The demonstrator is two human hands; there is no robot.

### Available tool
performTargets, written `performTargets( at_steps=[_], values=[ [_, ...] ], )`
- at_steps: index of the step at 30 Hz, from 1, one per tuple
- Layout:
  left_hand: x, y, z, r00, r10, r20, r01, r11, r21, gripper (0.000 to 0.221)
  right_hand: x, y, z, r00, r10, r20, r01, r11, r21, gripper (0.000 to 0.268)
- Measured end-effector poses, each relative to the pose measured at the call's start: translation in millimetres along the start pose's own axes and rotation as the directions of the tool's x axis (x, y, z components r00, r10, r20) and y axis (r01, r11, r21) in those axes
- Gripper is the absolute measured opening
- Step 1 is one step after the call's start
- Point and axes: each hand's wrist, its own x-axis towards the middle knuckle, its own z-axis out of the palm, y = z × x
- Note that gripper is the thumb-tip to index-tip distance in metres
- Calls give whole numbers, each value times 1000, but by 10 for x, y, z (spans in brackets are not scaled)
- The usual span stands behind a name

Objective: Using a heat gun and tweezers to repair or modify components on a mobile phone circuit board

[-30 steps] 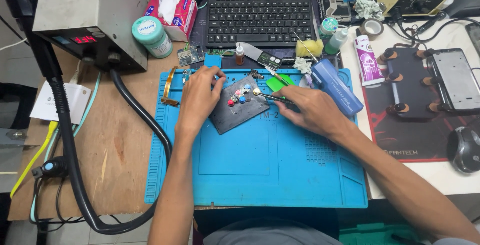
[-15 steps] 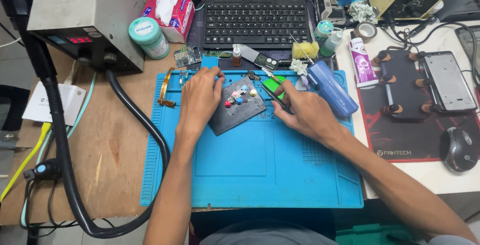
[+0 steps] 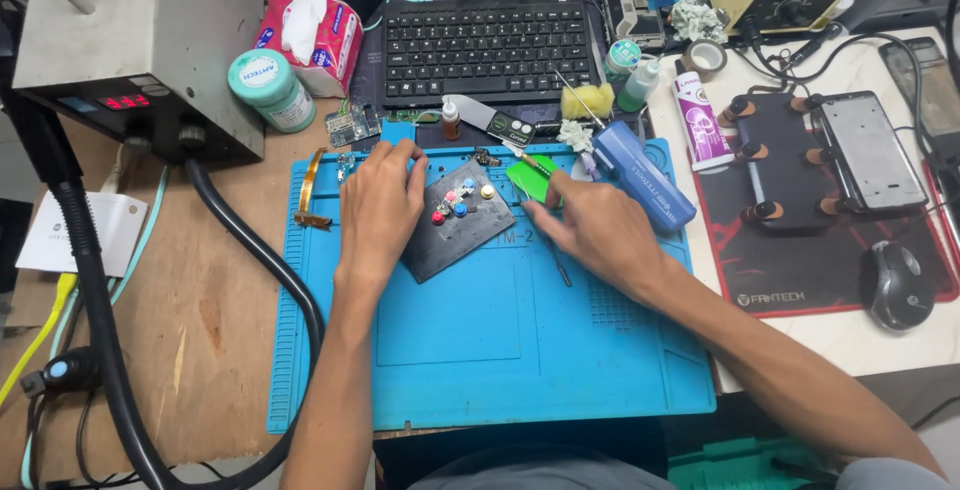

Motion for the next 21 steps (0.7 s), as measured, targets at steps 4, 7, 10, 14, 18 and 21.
performTargets(
  at_steps=[4, 7, 10, 14, 18, 21],
  values=[
    [15, 24, 64, 996, 63, -70, -60, 997, 38, 13, 196, 286, -82, 938, -177, -298, 84, 951, -299, 13],
    [76, 196, 84, 986, 114, -118, -112, 993, 24, 14, 280, 453, -88, 872, -270, -409, 36, 868, -495, 21],
    [147, 360, 126, 980, 155, -120, -161, 986, -37, 14, 372, 572, 28, 860, -276, -429, 40, 874, -484, 21],
    [313, 479, 184, 965, 226, -136, -240, 966, -99, 15, 456, 576, 126, 822, -285, -492, 62, 905, -420, 14],
    [568, 596, 230, 949, 280, -147, -303, 938, -166, 17, 453, 556, 60, 770, -258, -584, 123, 957, -262, 9],
    [823, 659, 377, 931, 338, -137, -360, 910, -205, 13, 410, 708, -12, 784, -163, -598, 170, 984, -45, 6]
  ],
)
